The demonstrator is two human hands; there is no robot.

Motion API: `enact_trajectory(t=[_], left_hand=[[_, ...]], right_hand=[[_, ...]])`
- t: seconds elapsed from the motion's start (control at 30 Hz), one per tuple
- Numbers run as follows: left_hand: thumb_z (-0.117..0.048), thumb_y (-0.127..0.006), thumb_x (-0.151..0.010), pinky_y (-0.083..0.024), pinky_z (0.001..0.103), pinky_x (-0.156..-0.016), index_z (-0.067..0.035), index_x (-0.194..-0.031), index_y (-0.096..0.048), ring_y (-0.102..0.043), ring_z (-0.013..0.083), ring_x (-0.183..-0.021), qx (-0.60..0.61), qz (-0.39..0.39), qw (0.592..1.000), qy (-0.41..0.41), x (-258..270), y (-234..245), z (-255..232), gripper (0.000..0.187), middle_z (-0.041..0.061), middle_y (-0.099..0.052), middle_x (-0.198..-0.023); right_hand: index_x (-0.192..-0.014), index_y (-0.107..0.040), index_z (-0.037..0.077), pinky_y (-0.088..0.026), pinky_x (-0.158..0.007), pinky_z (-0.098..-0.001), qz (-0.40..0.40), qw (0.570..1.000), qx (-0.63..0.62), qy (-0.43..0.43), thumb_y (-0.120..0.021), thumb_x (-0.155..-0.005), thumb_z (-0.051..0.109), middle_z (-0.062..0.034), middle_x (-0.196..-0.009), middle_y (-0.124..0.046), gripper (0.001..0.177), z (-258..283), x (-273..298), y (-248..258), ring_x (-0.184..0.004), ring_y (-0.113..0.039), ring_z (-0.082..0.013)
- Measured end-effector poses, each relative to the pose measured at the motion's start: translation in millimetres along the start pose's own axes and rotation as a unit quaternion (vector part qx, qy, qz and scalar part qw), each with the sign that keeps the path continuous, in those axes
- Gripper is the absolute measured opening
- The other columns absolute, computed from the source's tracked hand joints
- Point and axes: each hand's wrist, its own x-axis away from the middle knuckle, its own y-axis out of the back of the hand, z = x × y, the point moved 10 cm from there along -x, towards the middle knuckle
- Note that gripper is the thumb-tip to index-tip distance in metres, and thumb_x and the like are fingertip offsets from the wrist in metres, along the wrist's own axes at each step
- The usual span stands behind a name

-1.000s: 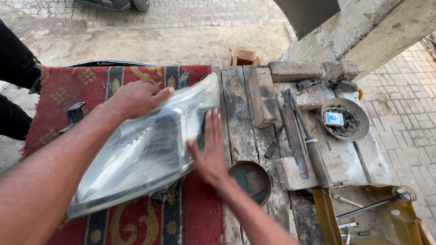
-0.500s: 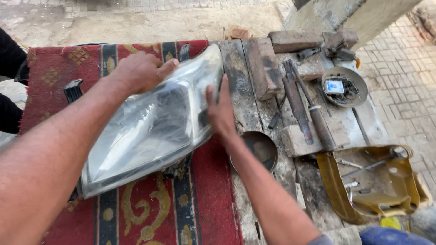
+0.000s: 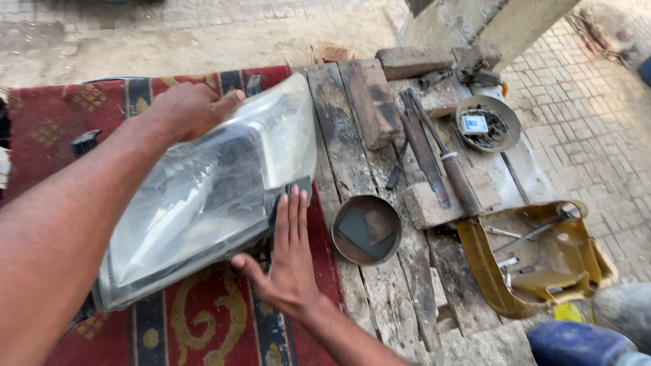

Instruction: The person scrubs the surface of a car headlight with a dark abrasive pad. The headlight is placed on a patterned rug on a wooden workbench. The person uses their right hand to scrub the headlight while holding it steady with their left hand.

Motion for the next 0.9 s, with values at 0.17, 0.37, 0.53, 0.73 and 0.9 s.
enact_trajectory(t=[0.17,0.37,0.53,0.73,0.9], left_hand=[[-0.068,-0.023,-0.109,-0.041,0.058,-0.113,0.001,-0.135,-0.064,-0.055,0.0405,-0.133,-0.011,-0.019,1.000,-0.007,5.2,3.9,0.4,0.084,0.026,-0.060,-0.143],[-0.068,-0.023,-0.109,-0.041,0.058,-0.112,0.002,-0.137,-0.063,-0.055,0.0413,-0.133,-0.012,-0.004,1.000,0.000,-4.5,0.8,-1.8,0.085,0.026,-0.059,-0.144],[-0.067,-0.025,-0.112,-0.042,0.059,-0.111,0.004,-0.132,-0.066,-0.056,0.0425,-0.130,-0.013,-0.029,0.999,-0.015,2.5,3.7,-1.4,0.084,0.028,-0.061,-0.139],[-0.069,-0.024,-0.110,-0.041,0.060,-0.109,0.004,-0.135,-0.064,-0.056,0.0442,-0.130,-0.019,-0.034,0.999,-0.007,1.2,6.3,0.1,0.086,0.028,-0.060,-0.142],[-0.066,-0.024,-0.109,-0.042,0.060,-0.106,0.002,-0.139,-0.062,-0.056,0.0447,-0.130,-0.022,-0.034,0.999,-0.020,4.9,5.9,-5.3,0.083,0.029,-0.059,-0.142]], right_hand=[[-0.156,0.014,0.002,0.000,-0.128,-0.0516,-0.005,0.993,-0.010,-0.117,-0.011,-0.080,0.086,-0.0152,-0.170,0.016,0.116,-42.2,-66.4,19.2,-0.159,0.008,-0.0294],[-0.156,0.014,0.000,0.005,-0.128,-0.0491,0.036,0.995,-0.011,-0.091,-0.018,-0.086,0.081,-0.0168,-0.168,0.022,0.112,-18.6,-26.8,18.4,-0.158,0.017,-0.0295],[-0.160,0.001,0.008,-0.010,-0.126,-0.0498,0.014,0.952,-0.167,-0.257,-0.026,-0.070,0.085,-0.0115,-0.170,-0.001,0.121,-51.8,-68.6,33.3,-0.157,-0.005,-0.0299],[-0.157,0.011,0.003,0.008,-0.127,-0.0481,0.019,0.997,-0.010,-0.071,-0.017,-0.083,0.085,-0.0152,-0.168,0.019,0.114,-18.7,-27.8,8.7,-0.159,0.016,-0.0288],[-0.157,0.012,0.002,0.002,-0.127,-0.0479,-0.019,0.991,-0.029,-0.128,-0.015,-0.081,0.084,-0.0172,-0.169,0.016,0.115,-23.4,-54.3,25.3,-0.159,0.009,-0.0302]])
